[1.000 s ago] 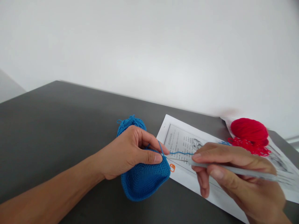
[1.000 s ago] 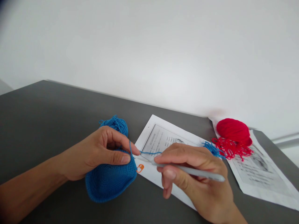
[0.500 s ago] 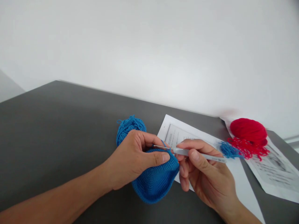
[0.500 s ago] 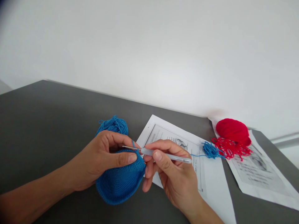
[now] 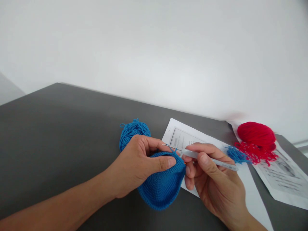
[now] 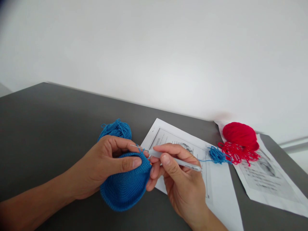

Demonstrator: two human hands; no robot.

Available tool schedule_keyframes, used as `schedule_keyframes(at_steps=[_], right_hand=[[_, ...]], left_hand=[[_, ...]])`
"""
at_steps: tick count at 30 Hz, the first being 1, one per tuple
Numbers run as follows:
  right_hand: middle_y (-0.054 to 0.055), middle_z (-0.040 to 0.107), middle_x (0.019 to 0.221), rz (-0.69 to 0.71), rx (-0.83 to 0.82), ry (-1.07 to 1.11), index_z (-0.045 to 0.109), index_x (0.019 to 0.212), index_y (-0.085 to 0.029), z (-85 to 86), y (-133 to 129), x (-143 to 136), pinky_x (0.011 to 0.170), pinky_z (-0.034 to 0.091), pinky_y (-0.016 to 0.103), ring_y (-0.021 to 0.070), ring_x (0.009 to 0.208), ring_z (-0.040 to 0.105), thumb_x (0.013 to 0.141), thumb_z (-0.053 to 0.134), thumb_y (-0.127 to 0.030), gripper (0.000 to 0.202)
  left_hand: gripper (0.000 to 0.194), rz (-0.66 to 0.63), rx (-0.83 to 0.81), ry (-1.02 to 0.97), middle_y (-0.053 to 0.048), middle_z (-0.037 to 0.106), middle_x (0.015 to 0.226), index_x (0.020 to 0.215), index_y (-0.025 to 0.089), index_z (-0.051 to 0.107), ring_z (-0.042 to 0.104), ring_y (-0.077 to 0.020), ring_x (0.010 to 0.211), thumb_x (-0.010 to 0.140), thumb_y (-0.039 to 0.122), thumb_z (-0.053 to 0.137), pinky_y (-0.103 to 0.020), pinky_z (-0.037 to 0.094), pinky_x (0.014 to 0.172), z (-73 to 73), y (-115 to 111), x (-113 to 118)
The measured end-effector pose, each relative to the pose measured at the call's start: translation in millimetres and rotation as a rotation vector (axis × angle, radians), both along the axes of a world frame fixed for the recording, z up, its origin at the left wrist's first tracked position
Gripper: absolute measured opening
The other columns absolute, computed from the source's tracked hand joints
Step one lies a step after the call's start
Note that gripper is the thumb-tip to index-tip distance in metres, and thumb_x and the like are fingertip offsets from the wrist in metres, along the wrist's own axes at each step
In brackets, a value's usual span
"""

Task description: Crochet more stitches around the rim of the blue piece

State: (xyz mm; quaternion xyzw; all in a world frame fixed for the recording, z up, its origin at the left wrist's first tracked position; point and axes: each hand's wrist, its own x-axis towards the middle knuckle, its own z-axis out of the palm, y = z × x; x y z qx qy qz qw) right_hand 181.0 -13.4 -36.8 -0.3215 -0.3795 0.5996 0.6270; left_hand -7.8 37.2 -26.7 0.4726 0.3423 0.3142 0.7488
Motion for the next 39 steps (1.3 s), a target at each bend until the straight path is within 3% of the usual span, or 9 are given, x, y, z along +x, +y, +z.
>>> schedule_keyframes(at_steps=[5,7,10,14,20,27,35,37,39], right_hand=[[0.003,0.081,0.076,0.017,0.000,-0.045,0.085,0.098,-0.021,-0.3,2,2,0.049,0.064,0.019,0.0139,0.054,0.075,0.087,0.086,-0.029,0.014],[0.003,0.081,0.075,0.031,-0.002,-0.060,0.085,0.099,-0.022,-0.6,2,3,0.049,0.064,0.020,0.0142,0.052,0.075,0.088,0.085,-0.030,0.014],[0.003,0.081,0.077,0.043,-0.003,-0.080,0.085,0.100,-0.022,-1.7,1,5,0.047,0.064,0.022,0.0150,0.052,0.075,0.089,0.085,-0.030,0.014],[0.004,0.081,0.077,0.046,0.012,-0.105,0.085,0.101,-0.023,-3.8,2,6,0.047,0.063,0.022,0.0146,0.052,0.074,0.090,0.084,-0.031,0.014],[0.003,0.078,0.071,0.017,0.055,-0.177,0.085,0.102,-0.024,-6.8,3,7,0.051,0.062,0.021,0.0136,0.054,0.073,0.090,0.084,-0.033,0.015],[0.001,0.073,0.066,-0.005,0.090,-0.281,0.084,0.105,-0.027,-10.1,2,10,0.053,0.059,0.024,0.0147,0.056,0.072,0.093,0.081,-0.036,0.016],[0.003,0.075,0.086,0.015,0.141,-0.349,0.083,0.110,-0.028,-16.9,3,15,0.056,0.057,0.026,0.0129,0.061,0.071,0.096,0.078,-0.036,0.017],[0.004,0.075,0.088,0.014,0.146,-0.356,0.084,0.109,-0.028,-18.3,3,15,0.056,0.058,0.027,0.0133,0.061,0.071,0.095,0.078,-0.036,0.017],[0.004,0.075,0.088,0.014,0.141,-0.362,0.084,0.108,-0.027,-19.1,3,15,0.056,0.058,0.028,0.0137,0.061,0.070,0.094,0.079,-0.036,0.017]], left_hand=[[0.011,-0.021,0.073,-0.003,-0.006,0.082,0.089,0.088,0.015,0.083,0.072,-0.0226,0.091,0.082,0.024,0.082,-0.035,0.053,0.091,1.2,-1,0],[0.017,0.003,0.096,0.033,-0.004,0.084,0.092,0.097,0.016,0.085,0.073,-0.0217,0.094,0.080,0.022,0.083,-0.034,0.053,0.094,2.1,-1,0],[0.031,0.025,0.120,0.104,-0.003,0.085,0.094,0.109,0.018,0.085,0.074,-0.0202,0.089,0.079,0.023,0.085,-0.032,0.054,0.088,3.2,-1,-2],[0.035,0.024,0.148,0.161,-0.005,0.085,0.094,0.113,0.016,0.084,0.075,-0.0225,0.089,0.080,0.026,0.084,-0.032,0.054,0.082,3.2,-1,-3],[0.061,0.026,0.098,0.165,-0.007,0.083,0.095,0.136,0.016,0.074,0.073,-0.0218,0.080,0.078,0.034,0.086,-0.031,0.052,0.073,-0.3,-1,-3],[0.065,0.031,0.176,0.187,-0.002,0.076,0.086,0.144,0.017,0.068,0.065,-0.0168,0.073,0.082,0.031,0.081,-0.030,0.050,0.070,1.9,-2,-3],[0.053,0.072,0.388,0.301,0.004,0.072,0.078,0.141,0.021,0.071,0.066,-0.0158,0.075,0.088,0.025,0.073,-0.030,0.053,0.080,4.0,-4,-3],[0.035,0.084,0.474,0.322,0.003,0.075,0.080,0.124,0.021,0.080,0.071,-0.0187,0.081,0.090,0.024,0.071,-0.032,0.053,0.087,1.3,-3,-2],[0.017,0.076,0.584,0.337,0.001,0.080,0.084,0.094,0.022,0.084,0.074,-0.0223,0.094,0.093,0.023,0.067,-0.033,0.052,0.094,-1.9,-2,-2]])
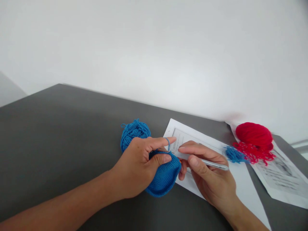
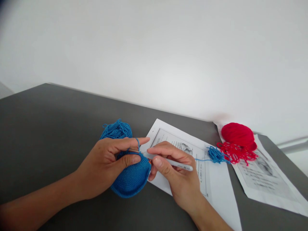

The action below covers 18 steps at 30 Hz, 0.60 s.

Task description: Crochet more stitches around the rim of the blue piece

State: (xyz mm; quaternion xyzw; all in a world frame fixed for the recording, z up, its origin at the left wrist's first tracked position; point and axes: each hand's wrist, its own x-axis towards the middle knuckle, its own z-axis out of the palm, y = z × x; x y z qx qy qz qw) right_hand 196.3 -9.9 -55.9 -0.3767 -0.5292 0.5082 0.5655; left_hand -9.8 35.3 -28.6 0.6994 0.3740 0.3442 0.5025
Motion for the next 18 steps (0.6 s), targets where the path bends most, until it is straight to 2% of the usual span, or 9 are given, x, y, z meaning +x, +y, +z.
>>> schedule_keyframes(at_steps=[2,3,7,10,13,18], right_hand=[[0.005,0.077,0.091,-0.003,-0.007,-0.006,0.084,0.106,-0.026,-0.1,1,0,0.056,0.058,0.030,0.0138,0.060,0.070,0.093,0.080,-0.036,0.017],[0.005,0.077,0.091,-0.005,-0.011,-0.010,0.084,0.106,-0.026,0.1,1,0,0.057,0.059,0.030,0.0140,0.059,0.070,0.093,0.080,-0.037,0.017],[0.002,0.076,0.074,-0.015,-0.026,-0.022,0.084,0.103,-0.026,0.7,3,0,0.057,0.058,0.030,0.0152,0.057,0.070,0.092,0.080,-0.038,0.017],[0.000,0.074,0.066,-0.026,-0.037,-0.038,0.084,0.101,-0.024,-0.5,5,0,0.059,0.059,0.030,0.0158,0.055,0.070,0.092,0.081,-0.041,0.019],[0.001,0.073,0.064,-0.027,-0.053,-0.070,0.083,0.101,-0.022,-0.7,8,0,0.058,0.060,0.031,0.0160,0.054,0.069,0.089,0.082,-0.046,0.027],[-0.002,0.068,0.061,-0.012,-0.082,-0.150,0.081,0.104,-0.020,3.9,10,2,0.043,0.052,0.025,0.0119,0.046,0.059,0.079,0.089,-0.050,0.040]], left_hand=[[0.026,-0.025,0.095,0.019,0.000,0.083,0.089,0.076,0.023,0.080,0.075,-0.0236,0.104,0.097,0.021,0.064,-0.033,0.050,0.098,-3.1,1,1],[0.028,-0.032,0.128,0.031,0.000,0.084,0.091,0.076,0.024,0.079,0.075,-0.0230,0.103,0.098,0.021,0.062,-0.032,0.050,0.097,-4.4,1,1],[0.028,-0.035,0.247,0.137,0.000,0.080,0.082,0.085,0.023,0.078,0.070,-0.0178,0.075,0.102,0.023,0.056,-0.028,0.049,0.074,-8.1,2,2],[0.034,-0.032,0.308,0.190,0.003,0.063,0.063,0.071,0.021,0.068,0.056,-0.0140,0.060,0.102,0.023,0.053,-0.026,0.040,0.060,-9.4,3,3],[0.037,-0.004,0.343,0.199,0.004,0.054,0.059,0.065,0.020,0.061,0.050,-0.0130,0.058,0.101,0.022,0.052,-0.027,0.036,0.060,-10.4,2,4],[0.035,0.074,0.400,0.210,0.003,0.056,0.061,0.067,0.020,0.061,0.051,-0.0140,0.060,0.100,0.023,0.052,-0.028,0.036,0.063,-12.3,-2,6]])
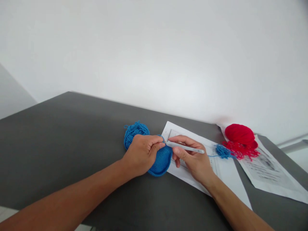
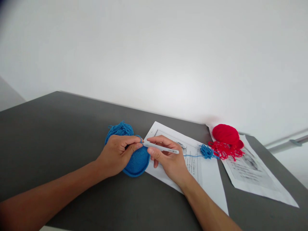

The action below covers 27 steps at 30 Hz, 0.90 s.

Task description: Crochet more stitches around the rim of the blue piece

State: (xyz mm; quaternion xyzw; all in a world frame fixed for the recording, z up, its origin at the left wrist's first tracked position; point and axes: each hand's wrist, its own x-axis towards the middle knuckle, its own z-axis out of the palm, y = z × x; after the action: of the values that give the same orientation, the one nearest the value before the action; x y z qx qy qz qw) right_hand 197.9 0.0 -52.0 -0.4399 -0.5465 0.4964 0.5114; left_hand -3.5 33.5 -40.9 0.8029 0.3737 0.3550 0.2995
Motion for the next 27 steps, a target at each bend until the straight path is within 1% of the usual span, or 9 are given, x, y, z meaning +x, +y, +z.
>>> schedule_keyframes(at_steps=[5,6,8,10,12,14,16,21,27], right_hand=[[-0.006,0.063,0.062,0.041,-0.022,-0.113,0.076,0.098,-0.015,-5.2,3,1,0.036,0.041,0.020,0.0075,0.042,0.051,0.067,0.098,-0.047,0.049],[-0.005,0.063,0.065,0.052,-0.023,-0.140,0.075,0.098,-0.015,-7.8,4,0,0.038,0.042,0.020,0.0072,0.044,0.052,0.072,0.095,-0.046,0.046],[-0.004,0.066,0.074,0.062,-0.016,-0.196,0.071,0.103,-0.014,-12.9,6,1,0.047,0.050,0.021,0.0080,0.052,0.058,0.093,0.080,-0.042,0.031],[0.000,0.070,0.090,0.060,-0.004,-0.250,0.069,0.109,-0.014,-16.7,9,2,0.061,0.059,0.026,0.0115,0.068,0.067,0.102,0.069,-0.038,0.024],[0.005,0.072,0.108,0.044,0.009,-0.297,0.068,0.117,-0.015,-19.1,10,3,0.075,0.063,0.034,0.0168,0.086,0.071,0.103,0.068,-0.037,0.026],[0.008,0.071,0.120,0.022,0.021,-0.335,0.067,0.124,-0.017,-20.3,10,4,0.084,0.063,0.040,0.0210,0.098,0.072,0.102,0.069,-0.038,0.031],[0.009,0.070,0.126,0.003,0.031,-0.362,0.066,0.128,-0.017,-20.9,9,4,0.089,0.063,0.044,0.0233,0.105,0.071,0.101,0.069,-0.038,0.033],[0.010,0.068,0.131,-0.003,0.031,-0.394,0.064,0.131,-0.018,-18.8,-2,5,0.092,0.062,0.047,0.0250,0.110,0.071,0.101,0.069,-0.038,0.036],[0.010,0.068,0.132,0.025,0.046,-0.369,0.064,0.132,-0.018,-16.8,-24,15,0.093,0.062,0.047,0.0255,0.111,0.070,0.101,0.069,-0.038,0.037]], left_hand=[[0.037,0.081,0.046,0.016,0.004,0.052,0.059,0.065,0.019,0.061,0.050,-0.0135,0.059,0.101,0.023,0.052,-0.029,0.037,0.063,-1.8,-5,4],[0.038,0.093,0.052,0.023,0.004,0.052,0.059,0.066,0.019,0.062,0.050,-0.0135,0.059,0.102,0.023,0.052,-0.029,0.038,0.063,-2.4,-6,4],[0.035,0.114,0.059,0.040,0.004,0.055,0.062,0.071,0.018,0.064,0.055,-0.0140,0.061,0.104,0.025,0.054,-0.029,0.045,0.067,-3.9,-8,6],[0.027,0.134,0.055,0.058,0.002,0.064,0.074,0.084,0.016,0.068,0.062,-0.0154,0.068,0.105,0.032,0.060,-0.032,0.054,0.072,-5.9,-11,7],[0.023,0.146,0.043,0.071,-0.003,0.073,0.095,0.103,0.015,0.071,0.070,-0.0179,0.080,0.103,0.038,0.065,-0.037,0.060,0.077,-8.1,-14,8],[0.026,0.147,0.032,0.074,-0.007,0.074,0.112,0.117,0.016,0.070,0.072,-0.0209,0.092,0.103,0.038,0.066,-0.041,0.063,0.083,-10.1,-17,10],[0.029,0.144,0.025,0.062,-0.009,0.072,0.121,0.123,0.017,0.069,0.072,-0.0231,0.100,0.102,0.037,0.066,-0.043,0.063,0.087,-11.5,-21,11],[0.035,0.129,0.013,-0.008,-0.010,0.070,0.130,0.129,0.017,0.067,0.071,-0.0280,0.109,0.101,0.038,0.068,-0.047,0.062,0.092,-13.0,-33,13],[0.038,0.081,0.013,-0.042,-0.008,0.069,0.132,0.130,0.016,0.068,0.070,-0.0319,0.112,0.100,0.040,0.070,-0.048,0.062,0.093,-15.5,-52,9]])
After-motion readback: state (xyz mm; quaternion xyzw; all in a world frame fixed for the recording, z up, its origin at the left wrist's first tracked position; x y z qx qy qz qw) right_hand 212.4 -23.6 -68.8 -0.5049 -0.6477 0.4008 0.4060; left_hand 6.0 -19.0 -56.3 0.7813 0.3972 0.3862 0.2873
